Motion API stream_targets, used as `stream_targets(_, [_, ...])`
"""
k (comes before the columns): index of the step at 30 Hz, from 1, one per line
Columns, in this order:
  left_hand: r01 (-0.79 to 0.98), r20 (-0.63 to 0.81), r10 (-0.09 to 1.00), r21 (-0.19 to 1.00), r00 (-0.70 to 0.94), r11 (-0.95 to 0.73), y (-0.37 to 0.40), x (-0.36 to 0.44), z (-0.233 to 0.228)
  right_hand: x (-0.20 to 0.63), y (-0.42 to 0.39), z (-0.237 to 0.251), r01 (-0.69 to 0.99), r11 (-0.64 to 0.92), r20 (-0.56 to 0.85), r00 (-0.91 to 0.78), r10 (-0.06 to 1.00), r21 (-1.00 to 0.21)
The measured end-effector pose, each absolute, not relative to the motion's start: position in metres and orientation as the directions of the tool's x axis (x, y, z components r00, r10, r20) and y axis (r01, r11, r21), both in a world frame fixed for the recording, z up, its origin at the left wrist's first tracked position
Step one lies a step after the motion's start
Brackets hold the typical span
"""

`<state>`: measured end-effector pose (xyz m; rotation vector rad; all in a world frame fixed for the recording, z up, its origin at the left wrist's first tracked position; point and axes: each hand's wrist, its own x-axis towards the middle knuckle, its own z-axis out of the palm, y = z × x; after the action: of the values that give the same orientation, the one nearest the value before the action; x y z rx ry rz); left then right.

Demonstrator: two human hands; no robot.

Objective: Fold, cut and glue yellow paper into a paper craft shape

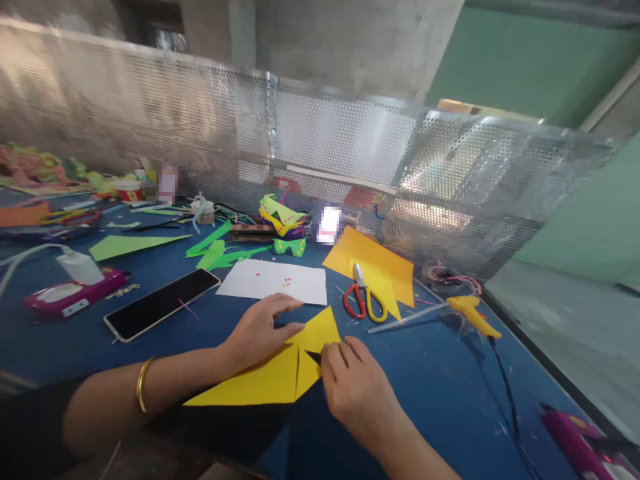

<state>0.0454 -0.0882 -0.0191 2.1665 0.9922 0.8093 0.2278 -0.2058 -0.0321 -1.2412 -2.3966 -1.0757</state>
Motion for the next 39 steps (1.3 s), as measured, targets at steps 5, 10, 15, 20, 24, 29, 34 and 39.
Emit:
stream_targets(5, [0.195,-0.222,0.822,0.971,0.525,0.138,-0.060,0.050,0.011,0.240,-0.178,0.014,0.685,0.298,0.571,-0.724,0.388,0.665])
stream_targets(10, [0.057,-0.366,0.590,0.878,0.720,0.476,-0.059,0.050,0.026,0.241,-0.143,0.023,0.641,0.309,0.563,-0.767,0.308,0.703])
stream_targets(15, [-0.067,-0.262,0.743,0.922,0.615,0.381,-0.060,0.047,0.011,0.238,-0.130,0.000,0.795,0.356,0.729,-0.598,0.333,0.491])
stream_targets(20, [-0.080,-0.213,0.835,0.953,0.508,0.292,-0.062,0.047,0.004,0.229,-0.124,-0.007,0.681,0.364,0.654,0.224,0.722,-0.635])
stream_targets(24, [-0.089,-0.212,0.815,0.948,0.539,0.305,-0.069,0.050,0.002,0.214,-0.125,-0.005,0.081,0.096,0.112,0.220,0.969,-0.992])
stream_targets(29, [-0.086,-0.249,0.769,0.927,0.589,0.366,-0.076,0.053,-0.003,0.207,-0.130,-0.010,-0.177,0.085,0.045,0.218,0.975,-0.980])
stream_targets(34, [-0.067,-0.263,0.765,0.926,0.588,0.370,-0.077,0.053,0.000,0.211,-0.130,-0.010,-0.124,0.104,0.074,0.221,0.972,-0.987])
stream_targets(39, [-0.079,-0.226,0.794,0.943,0.564,0.325,-0.075,0.053,0.002,0.216,-0.127,-0.010,0.064,0.114,0.127,0.282,0.951,-0.991])
